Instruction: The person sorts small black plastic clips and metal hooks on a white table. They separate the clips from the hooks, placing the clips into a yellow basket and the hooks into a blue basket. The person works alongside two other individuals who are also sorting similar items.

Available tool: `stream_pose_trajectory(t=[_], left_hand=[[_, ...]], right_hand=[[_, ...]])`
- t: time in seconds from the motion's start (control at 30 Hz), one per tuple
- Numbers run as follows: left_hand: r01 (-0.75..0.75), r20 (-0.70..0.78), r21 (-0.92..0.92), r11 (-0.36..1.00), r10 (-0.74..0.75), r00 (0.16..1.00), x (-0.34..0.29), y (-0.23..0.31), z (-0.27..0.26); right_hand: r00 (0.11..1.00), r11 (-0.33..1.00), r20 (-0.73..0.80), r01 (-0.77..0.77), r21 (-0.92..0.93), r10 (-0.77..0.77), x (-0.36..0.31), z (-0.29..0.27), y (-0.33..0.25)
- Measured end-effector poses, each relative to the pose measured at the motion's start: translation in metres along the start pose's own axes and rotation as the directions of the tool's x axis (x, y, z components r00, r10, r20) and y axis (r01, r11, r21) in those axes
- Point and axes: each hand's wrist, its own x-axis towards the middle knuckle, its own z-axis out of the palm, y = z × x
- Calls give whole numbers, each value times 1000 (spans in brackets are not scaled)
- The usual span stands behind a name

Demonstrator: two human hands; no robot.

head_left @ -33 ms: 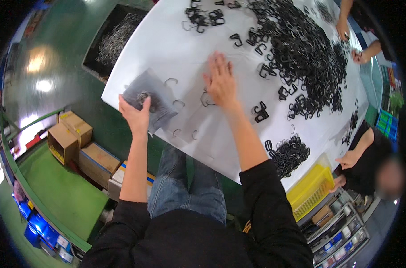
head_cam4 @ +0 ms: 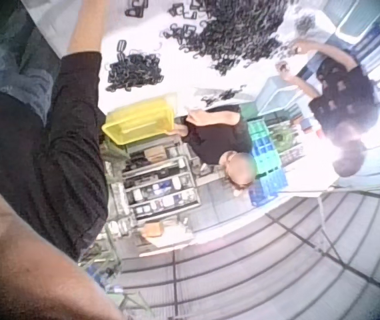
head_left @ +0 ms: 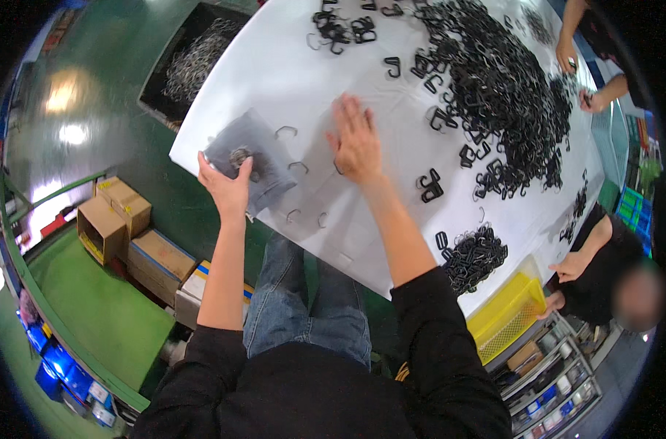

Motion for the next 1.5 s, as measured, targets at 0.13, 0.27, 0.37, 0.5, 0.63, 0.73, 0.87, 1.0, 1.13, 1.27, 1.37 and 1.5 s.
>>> stream_pose_trajectory(t=[0.13, 0.27, 0.37, 0.5, 0.63, 0.73, 0.87, 1.0, 1.13, 1.27, 1.37, 1.5], left_hand=[[231, 99, -288, 929, -211, 973, 8, -13, 8], [361, 369, -570, 738, -162, 915, 25, -18, 6], [429, 439, -652, 625, -150, 886, 47, -28, -9], [562, 563, -659, 499, -168, 809, 95, -61, -59], [568, 646, -566, 598, -107, 756, 132, -101, -129], [582, 690, -443, 682, -155, 707, 142, -126, -168], [590, 759, -335, 735, -161, 631, 136, -142, -189], [538, 833, -295, 789, -63, 549, 128, -124, -172], [416, 853, -317, 853, 64, 518, 119, -81, -133], [255, 829, -375, 891, 199, 523, 109, -25, -69], [-194, 648, -323, 926, 366, 668, 98, 14, -29], [-816, 292, -57, 575, 791, 537, 31, 60, 21]], right_hand=[[994, 998, 110, 9, 64, -16, -41, 9, -41], [944, 945, -47, -326, 3, 326, -93, -2, -58], [890, 892, -81, -452, -32, 448, -118, 15, -111], [778, 779, -234, -617, -111, 583, -83, 52, -140], [790, 804, -268, -590, -82, 552, 13, 81, -129], [846, 858, -275, -500, -114, 457, 92, 110, -143], [882, 762, -123, -315, 567, 455, 205, 148, -182], [978, 951, -88, -159, 265, 188, 250, 120, -228], [804, 892, -480, -130, 434, 351, 190, 46, -221], [640, 850, -561, -358, 388, 525, 41, -23, -143], [426, 593, -445, -718, 365, 788, -102, -70, -83], [285, 485, -579, -846, 224, 764, -256, -134, 4]])
